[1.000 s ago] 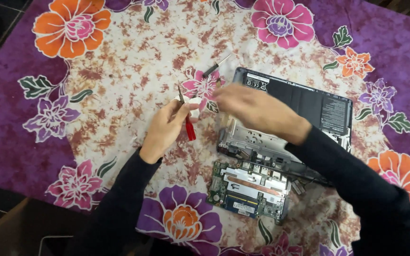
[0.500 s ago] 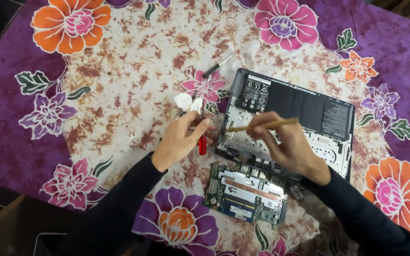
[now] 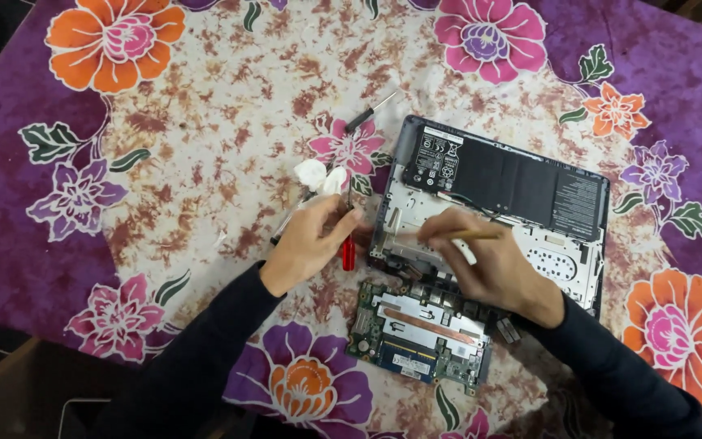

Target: Cleaning the internal chassis of a laptop with a brush and cloth, then preparing and seating the motherboard for reinstallation.

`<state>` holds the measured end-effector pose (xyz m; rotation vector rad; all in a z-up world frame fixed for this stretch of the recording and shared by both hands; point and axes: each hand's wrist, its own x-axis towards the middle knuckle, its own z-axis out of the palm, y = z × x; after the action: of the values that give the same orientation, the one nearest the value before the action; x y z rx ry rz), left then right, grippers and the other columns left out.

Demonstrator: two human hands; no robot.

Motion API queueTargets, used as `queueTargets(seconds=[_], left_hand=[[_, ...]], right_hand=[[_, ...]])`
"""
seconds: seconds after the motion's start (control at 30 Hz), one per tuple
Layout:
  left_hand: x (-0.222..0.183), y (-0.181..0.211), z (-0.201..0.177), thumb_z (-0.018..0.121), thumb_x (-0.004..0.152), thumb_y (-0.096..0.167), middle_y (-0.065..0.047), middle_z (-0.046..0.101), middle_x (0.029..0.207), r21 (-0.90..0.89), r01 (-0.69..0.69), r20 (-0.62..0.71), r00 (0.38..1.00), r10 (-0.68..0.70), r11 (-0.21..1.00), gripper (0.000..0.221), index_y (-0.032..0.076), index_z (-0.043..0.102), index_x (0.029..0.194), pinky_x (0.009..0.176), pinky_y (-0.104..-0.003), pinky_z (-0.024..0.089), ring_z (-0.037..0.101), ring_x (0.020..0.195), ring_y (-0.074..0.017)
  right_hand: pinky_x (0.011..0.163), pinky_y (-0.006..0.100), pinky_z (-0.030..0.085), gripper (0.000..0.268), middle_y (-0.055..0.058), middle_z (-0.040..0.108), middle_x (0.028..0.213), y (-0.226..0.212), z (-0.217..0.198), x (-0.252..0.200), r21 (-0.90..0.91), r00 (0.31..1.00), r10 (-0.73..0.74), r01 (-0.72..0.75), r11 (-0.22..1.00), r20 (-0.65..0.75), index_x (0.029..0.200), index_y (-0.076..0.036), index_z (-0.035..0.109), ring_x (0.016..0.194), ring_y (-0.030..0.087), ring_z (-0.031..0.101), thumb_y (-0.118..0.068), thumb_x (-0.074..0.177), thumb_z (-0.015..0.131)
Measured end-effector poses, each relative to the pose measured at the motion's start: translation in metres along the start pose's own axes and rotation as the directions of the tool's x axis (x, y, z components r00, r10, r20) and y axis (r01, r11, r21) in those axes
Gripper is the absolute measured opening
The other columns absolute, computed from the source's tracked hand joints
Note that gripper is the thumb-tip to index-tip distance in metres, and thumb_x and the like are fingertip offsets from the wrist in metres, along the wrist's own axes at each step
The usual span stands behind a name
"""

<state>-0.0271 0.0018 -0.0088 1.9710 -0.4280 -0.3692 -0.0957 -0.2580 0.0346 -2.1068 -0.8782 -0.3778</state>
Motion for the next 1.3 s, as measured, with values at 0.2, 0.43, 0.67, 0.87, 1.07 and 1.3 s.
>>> queueTargets(seconds=[0.2, 0.43, 0.67, 0.87, 1.07, 1.3], left_hand=[[0.007, -0.038, 0.013, 0.054, 0.102, 0.049, -0.019, 0.072, 0.079, -0.058, 0.036, 0.0, 0.999, -0.036, 0.998, 0.046, 0.006, 0.066, 0.092, 0.072, -0.042, 0.056, 0.072, 0.079, -0.0339], [0.004, -0.026, 0.011, 0.055, 0.101, 0.05, -0.019, 0.072, 0.081, -0.06, 0.029, 0.002, 1.0, -0.029, 0.998, 0.044, 0.008, 0.067, 0.097, 0.075, -0.041, 0.058, 0.073, 0.084, -0.0335], [0.004, -0.022, 0.006, 0.052, 0.103, 0.043, -0.015, 0.071, 0.072, -0.059, -0.017, -0.025, 1.0, 0.016, 0.998, 0.039, 0.008, 0.064, 0.092, 0.067, -0.038, 0.058, 0.072, 0.064, -0.0267], [-0.001, -0.007, 0.004, 0.057, 0.1, 0.043, -0.012, 0.066, 0.061, 0.227, -0.11, -0.104, 0.985, 0.136, 0.968, 0.037, 0.009, 0.061, 0.086, 0.058, -0.039, 0.056, 0.071, 0.063, -0.0331], [-0.006, -0.009, 0.004, 0.06, 0.096, 0.041, -0.011, 0.067, 0.063, 0.435, -0.085, -0.127, 0.98, 0.155, 0.896, 0.031, 0.011, 0.06, 0.088, 0.06, -0.046, 0.056, 0.07, 0.067, -0.0371], [-0.003, -0.028, 0.015, 0.063, 0.094, 0.042, -0.01, 0.067, 0.076, 0.553, -0.096, -0.13, 0.971, 0.2, 0.827, 0.029, 0.014, 0.057, 0.092, 0.064, -0.044, 0.056, 0.072, 0.074, -0.0348]], right_hand=[[0.067, 0.037, 0.06, 0.014, 0.01, 0.074, 0.09, 0.019, 0.0, -0.001, -0.056, 0.992, 0.102, -0.106, 0.993, -0.08, 0.106, 0.0, 0.067, 0.076, 0.029, 0.075, 0.005, 0.095, 0.061], [0.067, 0.034, 0.059, 0.011, 0.008, 0.075, 0.084, 0.034, -0.008, 0.025, -0.174, 0.987, 0.081, -0.104, 0.979, -0.135, 0.107, -0.002, 0.068, 0.074, 0.026, 0.076, 0.004, 0.098, 0.063], [0.07, 0.039, 0.058, 0.009, 0.012, 0.074, 0.091, 0.057, -0.006, 0.022, -0.228, 0.995, 0.014, -0.036, 0.973, -0.1, 0.104, 0.0, 0.071, 0.078, 0.033, 0.073, 0.002, 0.099, 0.063], [0.07, 0.037, 0.058, 0.009, 0.012, 0.073, 0.093, 0.036, -0.013, 0.036, -0.256, 0.995, -0.016, -0.01, 0.967, -0.098, 0.103, 0.001, 0.07, 0.077, 0.033, 0.072, 0.006, 0.097, 0.065], [0.066, 0.039, 0.057, 0.006, 0.015, 0.073, 0.092, 0.076, -0.018, 0.043, -0.304, 0.995, -0.077, 0.052, 0.951, -0.07, 0.098, 0.004, 0.067, 0.073, 0.036, 0.071, 0.008, 0.1, 0.063], [0.062, 0.039, 0.055, 0.006, 0.012, 0.068, 0.07, 0.064, -0.034, 0.073, -0.172, 0.987, 0.144, -0.154, 0.973, -0.072, 0.104, 0.002, 0.066, 0.062, 0.032, 0.07, 0.0, 0.106, 0.061]])
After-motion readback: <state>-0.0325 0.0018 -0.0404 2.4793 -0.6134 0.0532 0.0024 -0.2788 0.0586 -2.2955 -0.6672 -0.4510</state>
